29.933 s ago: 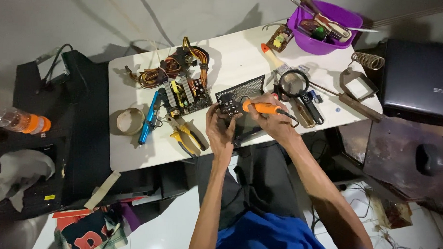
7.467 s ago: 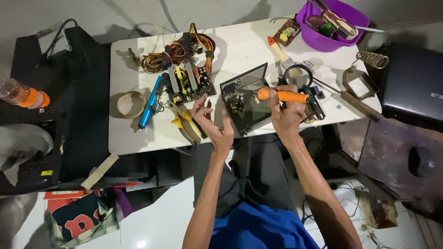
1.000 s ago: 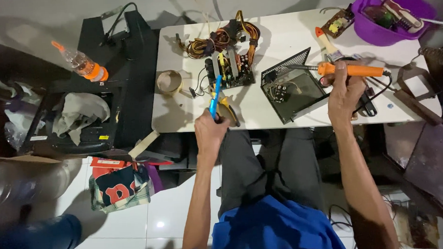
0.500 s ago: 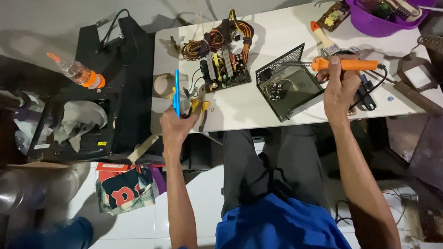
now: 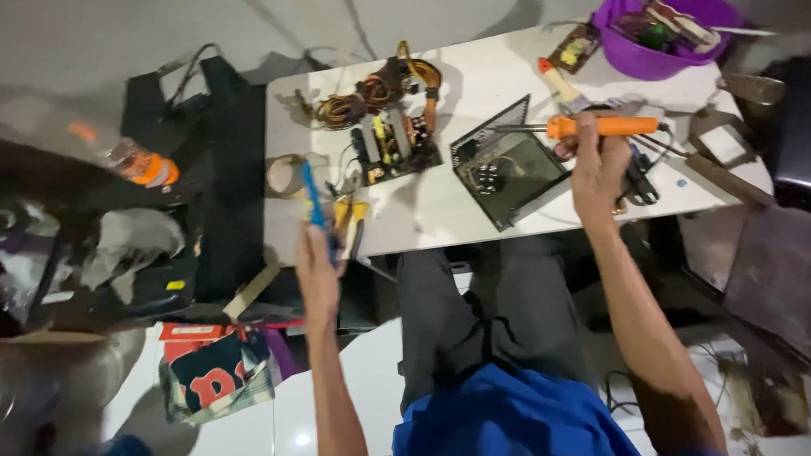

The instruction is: Using a soldering iron to melt solder and a desoldering pump to remove it from a circuit board.

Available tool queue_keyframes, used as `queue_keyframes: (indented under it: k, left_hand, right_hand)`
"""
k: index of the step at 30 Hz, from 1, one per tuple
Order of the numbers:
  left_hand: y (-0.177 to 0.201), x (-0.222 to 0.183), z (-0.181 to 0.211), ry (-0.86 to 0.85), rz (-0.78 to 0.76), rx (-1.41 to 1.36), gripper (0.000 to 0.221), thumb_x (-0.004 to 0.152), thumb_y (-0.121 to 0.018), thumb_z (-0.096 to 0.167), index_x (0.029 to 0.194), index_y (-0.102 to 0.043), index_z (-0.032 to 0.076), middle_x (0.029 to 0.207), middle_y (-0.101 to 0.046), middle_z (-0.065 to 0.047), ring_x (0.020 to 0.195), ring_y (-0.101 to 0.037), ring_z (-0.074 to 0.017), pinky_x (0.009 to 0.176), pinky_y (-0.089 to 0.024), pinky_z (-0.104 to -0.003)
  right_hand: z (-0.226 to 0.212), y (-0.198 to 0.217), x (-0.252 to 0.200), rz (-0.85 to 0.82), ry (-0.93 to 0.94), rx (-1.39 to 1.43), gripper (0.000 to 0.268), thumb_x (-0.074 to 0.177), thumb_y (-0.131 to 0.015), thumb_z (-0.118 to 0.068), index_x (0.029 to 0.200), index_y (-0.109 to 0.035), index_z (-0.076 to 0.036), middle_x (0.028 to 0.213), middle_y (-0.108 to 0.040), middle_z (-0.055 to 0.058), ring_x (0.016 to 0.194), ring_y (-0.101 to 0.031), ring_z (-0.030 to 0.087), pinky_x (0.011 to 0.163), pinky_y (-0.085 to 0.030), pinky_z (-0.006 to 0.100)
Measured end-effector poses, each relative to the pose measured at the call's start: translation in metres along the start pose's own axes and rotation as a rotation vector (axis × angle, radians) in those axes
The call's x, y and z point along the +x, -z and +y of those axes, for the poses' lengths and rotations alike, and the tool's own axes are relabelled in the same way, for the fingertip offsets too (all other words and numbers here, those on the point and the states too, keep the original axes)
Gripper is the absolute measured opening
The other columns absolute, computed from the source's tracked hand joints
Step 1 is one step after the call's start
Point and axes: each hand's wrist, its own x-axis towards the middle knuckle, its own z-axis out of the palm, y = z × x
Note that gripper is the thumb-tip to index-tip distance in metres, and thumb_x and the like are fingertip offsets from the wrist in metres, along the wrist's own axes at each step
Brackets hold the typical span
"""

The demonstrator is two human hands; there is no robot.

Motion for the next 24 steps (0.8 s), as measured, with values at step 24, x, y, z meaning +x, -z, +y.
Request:
queue_keyframes:
  k: [24]
  left_hand:
    - [-0.019, 0.002, -0.052, -0.205, -0.555, -0.693, 0.054, 0.104, -0.038, 0.066, 0.087, -0.051, 0.017, 0.06, -0.034, 0.003, 0.053, -0.036, -0.0148, 0.055, -0.034, -0.028]
  right_hand:
    - [0.01, 0.002, 0.009, 0.01, -0.142, 0.216, 0.02, 0.111, -0.057, -0.018, 0.097, -0.06, -0.003, 0.075, -0.054, 0.004, 0.065, -0.058, 0.011, 0.056, -0.055, 0.024]
